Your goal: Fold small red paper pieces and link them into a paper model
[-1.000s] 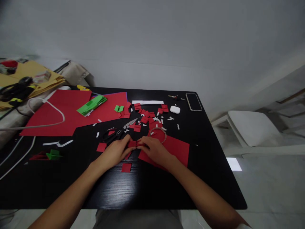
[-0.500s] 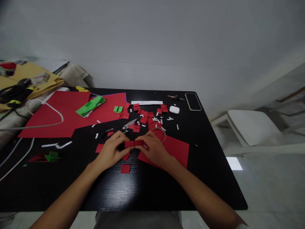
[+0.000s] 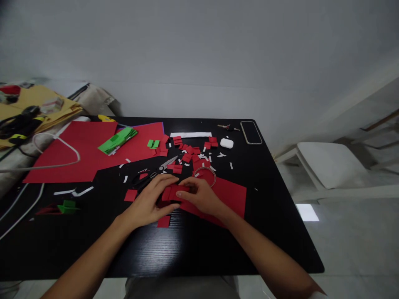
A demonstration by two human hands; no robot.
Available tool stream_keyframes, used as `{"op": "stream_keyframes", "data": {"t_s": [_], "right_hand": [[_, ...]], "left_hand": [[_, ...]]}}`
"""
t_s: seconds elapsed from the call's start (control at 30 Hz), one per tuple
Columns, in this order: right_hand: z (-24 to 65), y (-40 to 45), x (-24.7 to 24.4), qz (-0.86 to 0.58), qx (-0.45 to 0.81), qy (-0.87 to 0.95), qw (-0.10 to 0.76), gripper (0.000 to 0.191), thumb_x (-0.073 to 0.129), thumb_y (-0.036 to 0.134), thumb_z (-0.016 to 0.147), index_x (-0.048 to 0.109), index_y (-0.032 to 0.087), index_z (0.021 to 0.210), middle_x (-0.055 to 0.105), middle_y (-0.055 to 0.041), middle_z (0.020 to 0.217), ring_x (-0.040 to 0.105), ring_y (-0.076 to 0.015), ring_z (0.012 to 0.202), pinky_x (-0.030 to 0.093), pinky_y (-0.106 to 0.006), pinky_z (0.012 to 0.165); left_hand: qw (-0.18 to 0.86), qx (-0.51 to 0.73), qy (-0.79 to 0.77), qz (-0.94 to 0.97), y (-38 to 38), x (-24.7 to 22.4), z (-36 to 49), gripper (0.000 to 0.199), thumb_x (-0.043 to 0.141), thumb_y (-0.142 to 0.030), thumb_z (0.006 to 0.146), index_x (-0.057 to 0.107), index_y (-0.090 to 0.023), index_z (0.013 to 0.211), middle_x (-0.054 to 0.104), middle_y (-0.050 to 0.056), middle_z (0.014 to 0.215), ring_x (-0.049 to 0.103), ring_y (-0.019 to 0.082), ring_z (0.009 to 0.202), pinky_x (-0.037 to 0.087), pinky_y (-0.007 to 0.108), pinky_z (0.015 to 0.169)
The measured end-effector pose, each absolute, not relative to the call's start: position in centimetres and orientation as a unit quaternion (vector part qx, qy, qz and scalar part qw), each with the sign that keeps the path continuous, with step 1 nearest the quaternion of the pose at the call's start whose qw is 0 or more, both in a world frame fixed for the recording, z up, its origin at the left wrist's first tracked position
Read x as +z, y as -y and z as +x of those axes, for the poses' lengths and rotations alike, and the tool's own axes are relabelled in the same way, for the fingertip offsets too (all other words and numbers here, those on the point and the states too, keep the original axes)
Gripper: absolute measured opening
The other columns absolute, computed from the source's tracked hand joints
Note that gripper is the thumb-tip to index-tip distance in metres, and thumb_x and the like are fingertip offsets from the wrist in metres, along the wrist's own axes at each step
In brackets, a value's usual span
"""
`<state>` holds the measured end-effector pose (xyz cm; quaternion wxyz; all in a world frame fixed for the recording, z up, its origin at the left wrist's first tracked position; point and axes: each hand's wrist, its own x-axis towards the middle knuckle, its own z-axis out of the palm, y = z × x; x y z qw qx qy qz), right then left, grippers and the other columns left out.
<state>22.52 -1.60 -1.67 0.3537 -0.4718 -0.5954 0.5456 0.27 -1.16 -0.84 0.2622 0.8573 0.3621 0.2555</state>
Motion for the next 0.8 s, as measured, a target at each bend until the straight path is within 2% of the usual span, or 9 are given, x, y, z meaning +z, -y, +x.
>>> {"op": "stream_keyframes", "data": {"t_s": [0.13,0.3,0.47,0.63,0.8], "right_hand": [[22.53,1.46,-1.43,-0.459,0.595,0.568,0.337,0.023,0.080,0.035,0.080,0.076,0.019,0.097,0.073,-0.0030,0.091,0.066,-0.0192,0.083,0.050,-0.032,0.075],[22.54,1.46,-1.24,-0.469,0.615,0.545,0.325,0.026,0.082,0.033,0.076,0.076,0.018,0.097,0.074,-0.0031,0.093,0.067,-0.0202,0.087,0.051,-0.034,0.080],[22.52,1.47,-1.54,-0.483,0.598,0.557,0.315,0.027,0.081,0.031,0.075,0.075,0.018,0.099,0.072,-0.0032,0.094,0.066,-0.0202,0.087,0.050,-0.035,0.082],[22.63,1.44,-1.64,-0.480,0.616,0.523,0.341,0.035,0.084,0.031,0.070,0.063,0.021,0.096,0.067,0.0006,0.087,0.065,-0.0179,0.082,0.050,-0.032,0.076],[22.86,1.37,-1.65,-0.463,0.645,0.502,0.343,0.046,0.087,0.031,0.070,0.053,0.023,0.100,0.064,0.0041,0.080,0.062,-0.0147,0.074,0.047,-0.027,0.068]], "left_hand": [[0.254,0.236,-0.327,0.879,1.18,-0.63,0.43,0.061,0.071,-0.040,0.093,0.045,-0.028,0.147,0.059,0.012,0.140,0.059,0.028,0.128,0.050,0.048,0.108],[0.235,0.236,-0.331,0.883,1.19,-0.65,0.39,0.057,0.071,-0.039,0.094,0.048,-0.025,0.143,0.064,0.011,0.134,0.062,0.027,0.122,0.052,0.048,0.104],[0.234,0.200,-0.349,0.885,1.41,-0.56,0.51,0.058,0.069,-0.046,0.093,0.051,-0.024,0.144,0.064,0.012,0.135,0.063,0.029,0.122,0.052,0.050,0.105],[0.249,0.191,-0.363,0.877,1.47,-0.47,0.73,0.056,0.063,-0.047,0.097,0.049,-0.022,0.145,0.066,0.012,0.133,0.064,0.028,0.121,0.054,0.047,0.103],[0.238,0.177,-0.365,0.882,1.61,-0.23,1.06,0.048,0.058,-0.049,0.099,0.054,-0.020,0.137,0.067,0.013,0.123,0.064,0.030,0.115,0.056,0.049,0.098]]}}
